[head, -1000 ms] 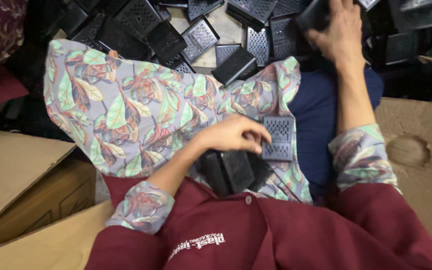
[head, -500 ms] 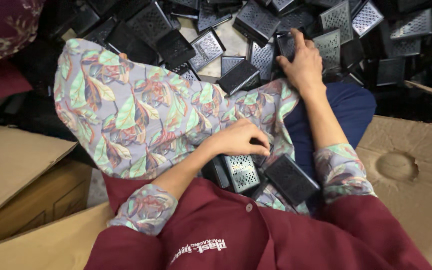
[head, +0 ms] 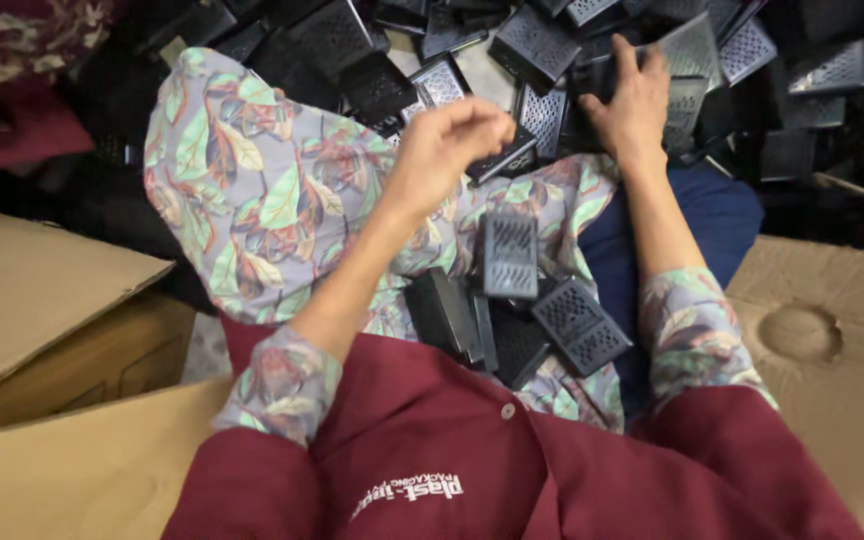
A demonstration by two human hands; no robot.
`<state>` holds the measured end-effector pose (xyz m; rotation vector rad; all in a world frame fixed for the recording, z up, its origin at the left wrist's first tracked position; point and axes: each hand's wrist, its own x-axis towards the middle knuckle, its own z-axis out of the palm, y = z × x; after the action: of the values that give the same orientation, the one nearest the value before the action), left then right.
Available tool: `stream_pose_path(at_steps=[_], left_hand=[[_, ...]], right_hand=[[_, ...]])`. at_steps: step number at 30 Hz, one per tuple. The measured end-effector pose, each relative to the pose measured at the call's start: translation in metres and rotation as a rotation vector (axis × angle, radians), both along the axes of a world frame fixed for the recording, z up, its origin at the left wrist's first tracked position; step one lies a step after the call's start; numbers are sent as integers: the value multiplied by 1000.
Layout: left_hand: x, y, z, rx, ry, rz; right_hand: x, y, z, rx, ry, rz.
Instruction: The person sits on the floor among a large pile of black perforated plastic boxes and stacks them by hand into a cardboard carton, picking up several at a time and arranging them in rows inside the box.
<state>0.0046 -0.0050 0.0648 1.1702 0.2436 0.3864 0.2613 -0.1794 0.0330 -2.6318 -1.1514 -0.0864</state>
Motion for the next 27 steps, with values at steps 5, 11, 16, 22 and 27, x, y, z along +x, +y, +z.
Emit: stream_pose_path(at_steps=[5, 11, 16, 22, 27], left_hand=[[43, 10, -3, 298, 6, -43], [56, -52, -64, 897, 44, -30], [35, -63, -63, 1139, 166, 108], [7, -15, 16, 658, 183, 12], [-34, -67, 49, 589, -297, -565]], right_hand=[[-10, 2, -3, -21, -33, 49], [-19, 2, 1, -125, 104, -33], [-13, 5, 12, 44, 201, -83], [-16, -9, 27, 506, 338, 42], [-19, -12, 22, 456, 285, 17]])
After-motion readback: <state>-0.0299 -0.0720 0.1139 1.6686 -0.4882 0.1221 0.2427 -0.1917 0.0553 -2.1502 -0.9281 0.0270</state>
